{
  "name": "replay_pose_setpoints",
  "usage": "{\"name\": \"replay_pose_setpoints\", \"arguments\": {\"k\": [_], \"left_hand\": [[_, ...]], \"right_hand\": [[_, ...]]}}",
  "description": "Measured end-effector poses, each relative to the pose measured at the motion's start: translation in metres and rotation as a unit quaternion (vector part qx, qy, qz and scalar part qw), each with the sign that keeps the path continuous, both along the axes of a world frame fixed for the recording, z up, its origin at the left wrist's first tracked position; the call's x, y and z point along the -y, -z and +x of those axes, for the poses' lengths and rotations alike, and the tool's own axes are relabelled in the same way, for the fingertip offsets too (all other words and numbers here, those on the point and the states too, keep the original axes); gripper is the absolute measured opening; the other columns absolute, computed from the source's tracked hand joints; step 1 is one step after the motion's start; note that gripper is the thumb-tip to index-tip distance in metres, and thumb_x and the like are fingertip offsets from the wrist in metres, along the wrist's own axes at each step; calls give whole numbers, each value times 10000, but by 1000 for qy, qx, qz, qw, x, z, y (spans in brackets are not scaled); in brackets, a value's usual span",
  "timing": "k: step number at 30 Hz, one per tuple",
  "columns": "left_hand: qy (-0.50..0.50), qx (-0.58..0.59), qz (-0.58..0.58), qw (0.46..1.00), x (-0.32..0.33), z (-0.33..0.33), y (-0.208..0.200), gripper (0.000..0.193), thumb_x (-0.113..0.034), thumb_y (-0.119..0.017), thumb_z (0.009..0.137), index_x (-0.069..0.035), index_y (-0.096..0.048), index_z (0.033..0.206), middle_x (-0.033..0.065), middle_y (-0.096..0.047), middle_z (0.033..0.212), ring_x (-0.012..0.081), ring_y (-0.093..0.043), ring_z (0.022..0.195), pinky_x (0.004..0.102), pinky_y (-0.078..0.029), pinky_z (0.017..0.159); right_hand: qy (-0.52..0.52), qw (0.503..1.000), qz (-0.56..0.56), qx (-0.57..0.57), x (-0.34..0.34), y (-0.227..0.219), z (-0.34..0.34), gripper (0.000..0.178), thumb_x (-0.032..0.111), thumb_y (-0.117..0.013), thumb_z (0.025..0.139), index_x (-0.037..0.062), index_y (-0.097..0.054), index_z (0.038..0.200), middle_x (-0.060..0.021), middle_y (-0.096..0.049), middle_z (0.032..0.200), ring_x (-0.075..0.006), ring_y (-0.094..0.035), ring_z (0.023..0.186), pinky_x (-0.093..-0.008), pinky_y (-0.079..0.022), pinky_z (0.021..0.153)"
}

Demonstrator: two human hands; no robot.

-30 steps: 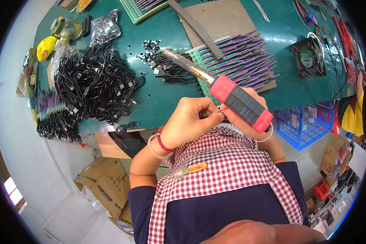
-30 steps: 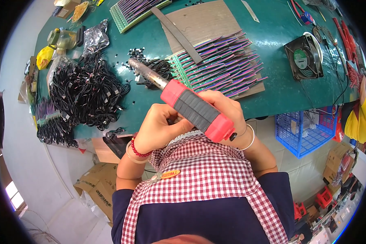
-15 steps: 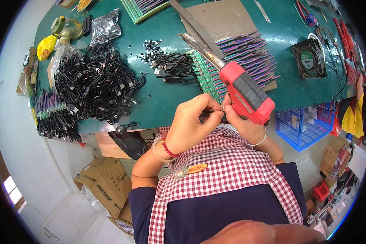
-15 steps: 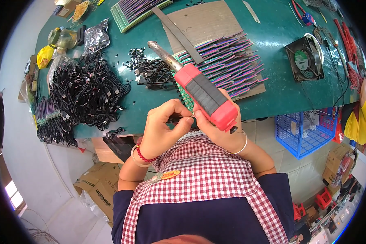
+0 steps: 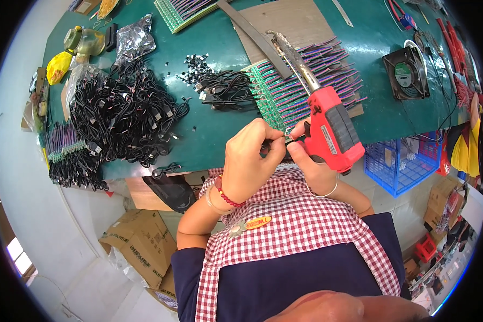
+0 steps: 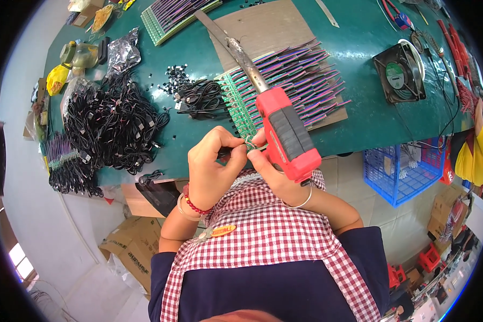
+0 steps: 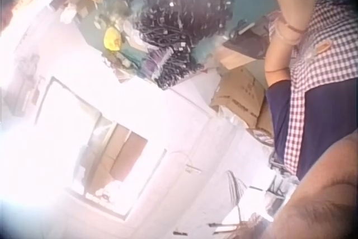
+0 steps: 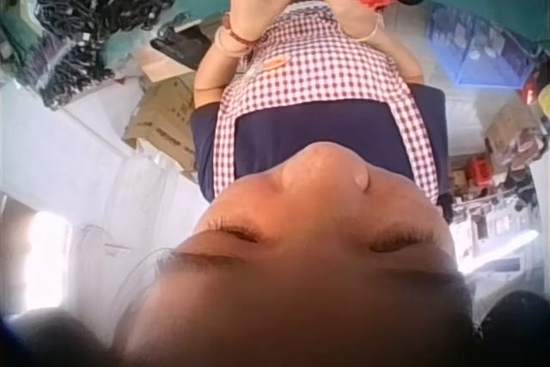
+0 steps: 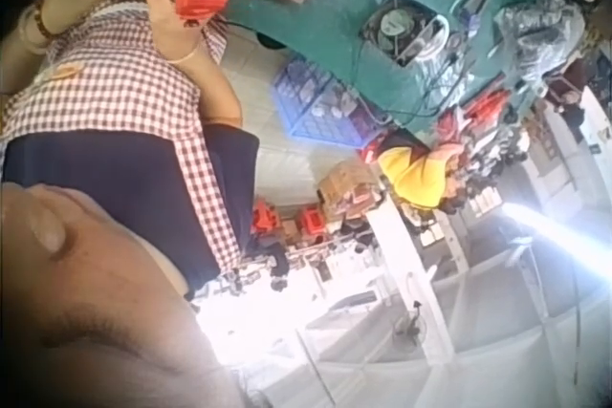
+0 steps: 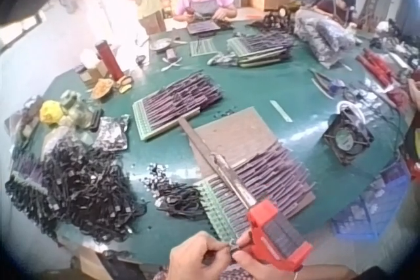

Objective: The person solders cables onto circuit boards by positioning the wire ends onto the board strips and soldering them with a soldering iron.

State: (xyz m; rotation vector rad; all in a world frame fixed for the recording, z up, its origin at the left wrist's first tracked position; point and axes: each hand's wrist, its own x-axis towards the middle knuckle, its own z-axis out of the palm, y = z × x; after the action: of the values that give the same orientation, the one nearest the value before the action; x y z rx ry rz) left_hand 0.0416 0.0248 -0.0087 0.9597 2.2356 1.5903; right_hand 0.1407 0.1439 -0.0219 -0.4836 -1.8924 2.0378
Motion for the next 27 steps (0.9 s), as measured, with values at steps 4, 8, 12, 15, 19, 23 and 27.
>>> {"name": "replay_pose_setpoints", "arguments": {"k": [4, 8, 12, 15, 19, 23, 27], "left_hand": [[16, 18, -5, 1000, 1, 1, -4, 121, 62, -657, 738, 17, -561, 796, 68, -578, 721, 113, -571, 602, 224, -464, 546], [13, 82, 34, 996, 2, -5, -4, 114, 48, -662, 743, 18, -564, 793, 68, -585, 727, 117, -579, 622, 234, -465, 563], [66, 38, 16, 997, 5, -12, -2, 129, 28, -664, 738, -2, -587, 838, 76, -586, 739, 183, -592, 617, 280, -469, 543], [54, -38, -29, 997, 5, -16, -5, 126, 13, -668, 727, -27, -586, 814, 55, -578, 726, 185, -584, 628, 306, -451, 593], [33, -90, -48, 994, 0, -12, 0, 138, -7, -674, 706, -64, -580, 789, 38, -572, 716, 208, -574, 667, 339, -418, 658], [34, -98, -47, 994, -2, -9, 3, 141, -8, -674, 706, -63, -578, 794, 44, -574, 732, 220, -578, 691, 334, -424, 636], [46, -55, -42, 997, -1, -9, 3, 132, 0, -667, 716, -44, -576, 800, 59, -566, 744, 232, -580, 678, 334, -445, 597]], "right_hand": [[15, 999, -37, -24, 1, 4, -2, 392, -52, -610, 804, 16, -452, 1156, -69, -548, 926, -134, -536, 828, -273, -460, 745], [-20, 985, -171, 4, -15, -3, -9, 437, -19, -657, 765, 4, -473, 1162, -85, -571, 855, -143, -563, 774, -275, -470, 695], [-57, 979, -196, 22, -28, 1, -14, 445, 14, -686, 771, -3, -486, 1168, -67, -599, 857, -128, -575, 782, -264, -469, 690], [-24, 987, -161, 9, -32, 5, -14, 476, 31, -687, 780, 1, -469, 1202, -79, -600, 864, -153, -583, 791, -290, -480, 715], [9, 995, -85, 53, -29, -5, -12, 453, 31, -656, 812, -3, -456, 1216, -72, -604, 907, -153, -586, 837, -298, -488, 771], [-3, 998, -47, 48, -22, -10, -18, 123, 65, -646, 835, 24, -604, 943, 5, -595, 843, -70, -545, 747, -228, -448, 665], [-9, 990, -123, 69, -23, -3, -19, 414, 23, -626, 817, -9, -463, 1196, -64, -600, 900, -131, -574, 817, -269, -471, 751]]}}
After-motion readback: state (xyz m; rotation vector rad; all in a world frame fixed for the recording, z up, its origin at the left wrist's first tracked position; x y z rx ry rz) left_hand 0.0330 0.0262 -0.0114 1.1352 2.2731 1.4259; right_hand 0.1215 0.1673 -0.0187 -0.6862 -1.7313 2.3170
